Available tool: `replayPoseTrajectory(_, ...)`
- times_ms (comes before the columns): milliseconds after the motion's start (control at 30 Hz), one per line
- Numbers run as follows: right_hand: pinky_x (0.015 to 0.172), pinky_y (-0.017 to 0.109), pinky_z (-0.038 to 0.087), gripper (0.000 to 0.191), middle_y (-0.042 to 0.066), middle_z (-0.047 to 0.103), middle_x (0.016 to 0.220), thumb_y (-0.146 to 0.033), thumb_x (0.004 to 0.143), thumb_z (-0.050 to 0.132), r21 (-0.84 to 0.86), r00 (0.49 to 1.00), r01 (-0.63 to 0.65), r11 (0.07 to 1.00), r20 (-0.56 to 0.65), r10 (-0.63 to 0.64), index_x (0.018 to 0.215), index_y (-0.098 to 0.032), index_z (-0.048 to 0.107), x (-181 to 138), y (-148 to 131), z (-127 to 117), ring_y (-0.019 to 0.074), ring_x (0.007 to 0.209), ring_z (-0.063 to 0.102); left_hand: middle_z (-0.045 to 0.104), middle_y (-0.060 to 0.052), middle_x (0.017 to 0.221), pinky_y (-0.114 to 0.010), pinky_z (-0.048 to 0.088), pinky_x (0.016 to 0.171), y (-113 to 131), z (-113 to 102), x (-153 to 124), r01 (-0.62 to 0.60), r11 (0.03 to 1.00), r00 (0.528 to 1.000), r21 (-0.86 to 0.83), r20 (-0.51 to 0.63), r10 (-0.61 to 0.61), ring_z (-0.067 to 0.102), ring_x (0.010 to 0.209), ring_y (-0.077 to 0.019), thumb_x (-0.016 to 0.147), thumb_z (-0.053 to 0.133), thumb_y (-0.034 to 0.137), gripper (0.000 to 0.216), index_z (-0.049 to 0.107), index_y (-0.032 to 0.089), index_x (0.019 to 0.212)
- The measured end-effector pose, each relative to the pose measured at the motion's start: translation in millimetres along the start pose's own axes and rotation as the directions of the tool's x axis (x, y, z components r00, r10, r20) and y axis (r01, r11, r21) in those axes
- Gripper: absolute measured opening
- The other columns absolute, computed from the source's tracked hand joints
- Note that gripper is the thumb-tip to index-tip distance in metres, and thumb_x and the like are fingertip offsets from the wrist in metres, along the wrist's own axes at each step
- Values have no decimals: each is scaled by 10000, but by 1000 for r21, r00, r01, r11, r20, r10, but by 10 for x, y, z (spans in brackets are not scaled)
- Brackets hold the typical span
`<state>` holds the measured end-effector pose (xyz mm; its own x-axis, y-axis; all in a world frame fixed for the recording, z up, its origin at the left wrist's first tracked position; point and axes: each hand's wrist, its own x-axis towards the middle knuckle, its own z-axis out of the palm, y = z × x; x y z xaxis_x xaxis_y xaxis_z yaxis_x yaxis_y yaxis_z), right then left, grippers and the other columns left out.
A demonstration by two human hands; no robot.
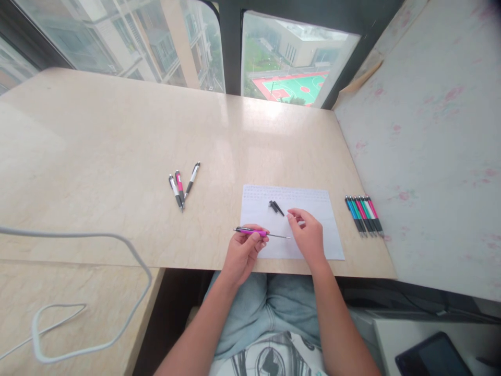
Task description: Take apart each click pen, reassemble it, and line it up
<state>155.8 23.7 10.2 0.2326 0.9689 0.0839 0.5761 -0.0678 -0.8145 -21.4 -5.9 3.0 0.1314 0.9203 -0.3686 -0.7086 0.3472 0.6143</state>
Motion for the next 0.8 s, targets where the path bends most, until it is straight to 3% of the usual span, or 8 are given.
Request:
replayPoseTrajectory(133,640,305,502,420,62,732,813,-483,976,440,241,970,-97,966,242,37,892,-186,726,-185,-66,-214,193,713,644,741,-59,879,-228,525,709,-24,21,-5,-42,994,999,101,28,39,671,745,-120,770,797,258,160,741,160,883)
replayPoseTrajectory(200,625,288,492,389,47,721,776,-463,973,466,249,940,-86,965,342,-5,854,-192,720,-262,-112,-289,184,703,641,747,-69,890,-243,527,730,-34,31,-11,-72,983,997,169,52,64,676,757,-133,790,779,265,148,742,158,885)
replayPoseTrajectory(300,611,276,481,268,26,703,739,-395,926,570,186,916,-26,982,397,-51,789,-204,699,-331,-159,-334,179,697,631,757,-88,918,-275,539,752,-39,44,-24,-75,967,995,242,88,56,698,780,-161,820,749,289,164,730,155,912)
replayPoseTrajectory(433,608,276,479,182,23,706,776,-329,908,595,164,921,44,985,375,-104,819,-212,703,-359,-171,-341,170,694,613,763,-93,882,-276,551,723,-30,63,-35,-47,973,995,226,102,24,712,746,-163,825,747,311,197,698,152,932)
replayPoseTrajectory(567,618,285,486,164,33,714,819,-306,905,590,166,936,87,982,325,-138,826,-217,702,-366,-142,-393,176,725,621,763,-78,869,-232,549,700,-18,66,-13,-44,985,998,167,46,37,710,730,-135,797,779,295,217,682,158,934)
replayPoseTrajectory(700,626,292,495,144,42,723,867,-299,893,588,127,959,64,990,268,-97,852,-221,703,-343,0,-457,190,777,645,761,-55,866,-200,549,687,-19,44,29,-56,995,998,87,-14,58,711,739,-118,771,803,301,245,673,177,937)
replayPoseTrajectory(800,648,310,494,149,51,722,876,-288,882,582,2,986,41,999,163,-41,858,-214,709,-272,156,-436,200,784,645,761,-56,878,-199,557,694,-26,27,41,-61,996,998,69,-27,63,714,756,-119,765,808,295,256,670,179,946)
